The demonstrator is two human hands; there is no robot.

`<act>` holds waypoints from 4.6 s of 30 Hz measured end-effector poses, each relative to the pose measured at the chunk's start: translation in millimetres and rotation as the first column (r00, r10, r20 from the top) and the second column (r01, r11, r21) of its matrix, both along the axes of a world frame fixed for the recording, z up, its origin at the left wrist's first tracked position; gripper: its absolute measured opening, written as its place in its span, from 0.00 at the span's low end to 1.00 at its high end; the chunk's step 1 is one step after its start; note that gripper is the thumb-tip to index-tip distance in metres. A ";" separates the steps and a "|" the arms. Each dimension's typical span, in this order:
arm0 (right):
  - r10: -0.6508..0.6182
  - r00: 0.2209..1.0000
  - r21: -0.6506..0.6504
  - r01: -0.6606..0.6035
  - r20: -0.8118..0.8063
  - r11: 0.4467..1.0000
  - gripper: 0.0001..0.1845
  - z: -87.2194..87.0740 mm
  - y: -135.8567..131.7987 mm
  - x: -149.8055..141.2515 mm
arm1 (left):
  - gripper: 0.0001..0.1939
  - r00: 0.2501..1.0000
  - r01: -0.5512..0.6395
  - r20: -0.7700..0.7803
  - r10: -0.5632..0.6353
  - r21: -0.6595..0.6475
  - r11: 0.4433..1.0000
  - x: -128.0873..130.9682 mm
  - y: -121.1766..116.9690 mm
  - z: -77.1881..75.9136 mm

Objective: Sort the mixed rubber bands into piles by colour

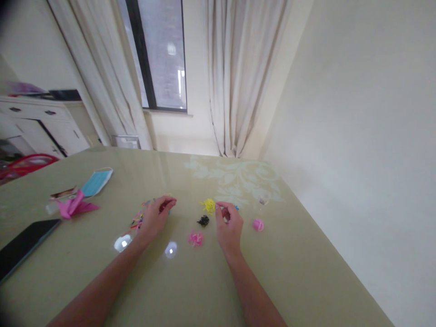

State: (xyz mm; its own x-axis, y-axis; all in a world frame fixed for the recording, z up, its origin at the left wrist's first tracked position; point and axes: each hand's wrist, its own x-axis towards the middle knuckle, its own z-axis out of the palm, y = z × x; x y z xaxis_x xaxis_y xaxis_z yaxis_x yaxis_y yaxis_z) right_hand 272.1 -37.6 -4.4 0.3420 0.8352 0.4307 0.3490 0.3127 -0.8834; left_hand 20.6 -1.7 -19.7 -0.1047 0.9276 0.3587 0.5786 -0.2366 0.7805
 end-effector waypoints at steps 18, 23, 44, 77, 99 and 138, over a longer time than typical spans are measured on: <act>0.093 0.981 0.010 -0.096 0.169 0.995 0.12 -1.0 -12.7 -10.4 | 0.09 0.999 0.021 0.034 -0.020 -0.032 0.999 3.4 -6.5 -5.9; 0.088 0.980 0.008 -0.091 0.176 0.996 0.13 0.1 -12.3 -9.2 | 0.08 1.000 0.002 -0.027 -0.003 -0.030 1.000 -0.9 -6.3 -7.3; 0.438 0.894 -0.044 -0.435 0.096 0.899 0.10 -1.1 -14.5 -16.0 | 0.08 0.803 0.416 0.410 -0.434 0.137 0.899 39.9 -34.9 4.9; 0.571 0.799 0.131 -0.556 -0.190 0.821 0.04 25.8 -21.1 0.3 | 0.18 0.655 -0.090 -0.754 0.049 -0.014 0.996 -4.7 -12.1 -13.9; -0.173 0.866 -0.021 0.206 0.470 0.978 0.24 -18.0 24.1 60.5 | 0.11 0.984 0.066 0.152 -0.095 0.184 0.981 8.3 -6.7 -5.2; 0.523 0.809 -0.120 -0.566 -0.269 0.815 0.19 18.8 -14.6 2.1 | 0.10 0.923 0.287 0.237 -0.303 0.101 0.953 47.4 -39.4 4.5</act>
